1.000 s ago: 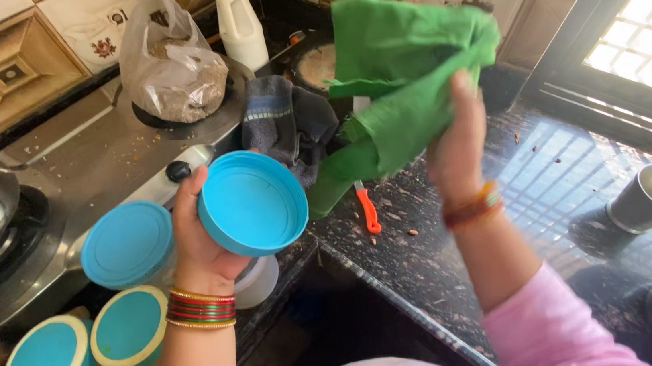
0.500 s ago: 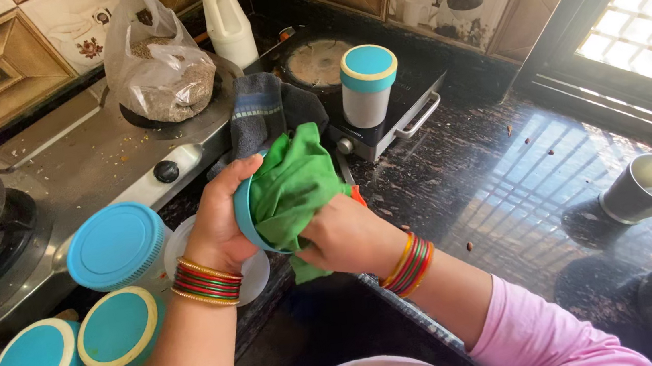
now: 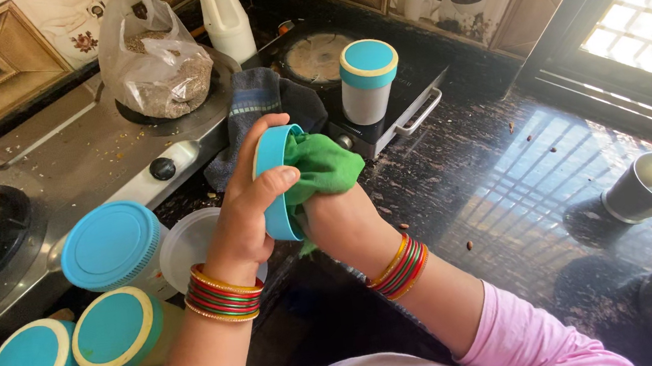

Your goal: The person removes plastic storage jars from a kitchen shelf and places them on the counter, then wipes the containers and their lids with a green cloth, and scrapes at a lid with a small orange tool.

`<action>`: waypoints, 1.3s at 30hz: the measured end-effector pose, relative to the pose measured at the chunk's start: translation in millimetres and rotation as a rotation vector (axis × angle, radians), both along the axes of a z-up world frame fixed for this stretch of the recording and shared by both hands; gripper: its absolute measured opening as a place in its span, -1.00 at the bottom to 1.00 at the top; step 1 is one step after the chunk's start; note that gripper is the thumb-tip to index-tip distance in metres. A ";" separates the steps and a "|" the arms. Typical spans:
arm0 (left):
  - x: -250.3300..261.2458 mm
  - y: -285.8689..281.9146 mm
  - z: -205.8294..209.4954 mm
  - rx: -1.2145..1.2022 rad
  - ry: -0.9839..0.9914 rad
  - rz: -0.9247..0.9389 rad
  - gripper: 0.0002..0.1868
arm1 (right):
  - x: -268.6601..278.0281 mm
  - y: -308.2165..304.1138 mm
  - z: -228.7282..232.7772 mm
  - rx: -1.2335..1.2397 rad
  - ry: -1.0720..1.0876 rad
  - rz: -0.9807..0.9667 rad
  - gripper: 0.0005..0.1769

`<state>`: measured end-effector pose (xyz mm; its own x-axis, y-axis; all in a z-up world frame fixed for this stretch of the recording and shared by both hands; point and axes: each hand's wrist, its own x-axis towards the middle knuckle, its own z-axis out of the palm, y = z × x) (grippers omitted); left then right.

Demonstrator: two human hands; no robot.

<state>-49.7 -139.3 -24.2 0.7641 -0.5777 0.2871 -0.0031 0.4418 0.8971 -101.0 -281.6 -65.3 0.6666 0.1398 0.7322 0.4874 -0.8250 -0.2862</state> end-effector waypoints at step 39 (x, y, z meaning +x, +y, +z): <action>34.6 -23.1 -29.6 -0.119 0.358 0.207 -0.58 | -8.2 -45.7 -1.1 1.207 0.010 0.374 -0.65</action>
